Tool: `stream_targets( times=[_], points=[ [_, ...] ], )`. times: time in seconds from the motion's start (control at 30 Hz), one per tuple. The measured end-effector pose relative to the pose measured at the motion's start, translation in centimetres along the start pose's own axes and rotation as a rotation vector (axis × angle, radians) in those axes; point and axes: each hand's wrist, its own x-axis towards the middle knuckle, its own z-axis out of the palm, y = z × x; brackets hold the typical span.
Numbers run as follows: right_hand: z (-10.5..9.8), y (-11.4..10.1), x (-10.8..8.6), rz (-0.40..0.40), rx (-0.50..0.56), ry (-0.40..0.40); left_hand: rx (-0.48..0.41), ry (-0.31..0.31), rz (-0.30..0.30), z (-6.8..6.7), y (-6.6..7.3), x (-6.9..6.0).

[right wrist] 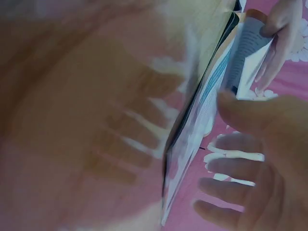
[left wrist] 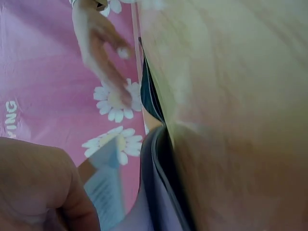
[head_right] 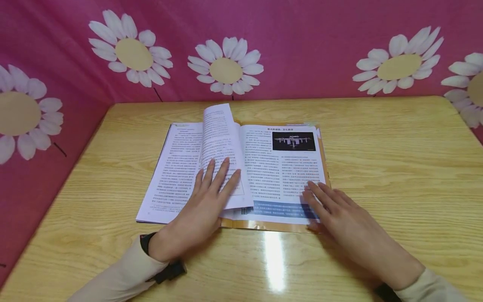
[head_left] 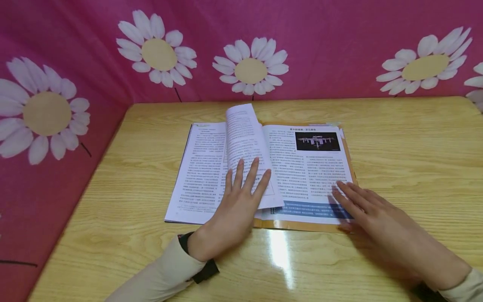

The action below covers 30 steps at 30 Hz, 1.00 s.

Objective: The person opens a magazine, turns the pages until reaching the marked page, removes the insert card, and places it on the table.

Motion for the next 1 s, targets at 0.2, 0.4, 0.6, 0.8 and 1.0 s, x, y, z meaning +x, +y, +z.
stream_targets(
  times=[0.2,0.4,0.6,0.8,1.0],
  points=[
    [0.8,0.7,-1.1,-0.028,0.0,-0.078,-0.009,0.055,-0.02,-0.3,-0.6,0.0],
    [1.1,0.9,-1.4,-0.117,-0.029,-0.005,-0.028,0.077,-0.042,-0.3,-1.1,-0.3],
    [1.2,0.8,-1.0,-0.208,-0.058,0.082,-0.027,0.084,-0.061,-0.3,-1.5,-0.3],
    [1.1,0.4,-0.8,-0.228,-0.094,0.084,-0.002,0.116,-0.07,-0.3,-1.6,-0.3],
    [0.6,0.2,-0.8,-0.237,-0.131,0.066,0.035,0.133,-0.065,-0.3,-1.7,-0.6]
  ],
)
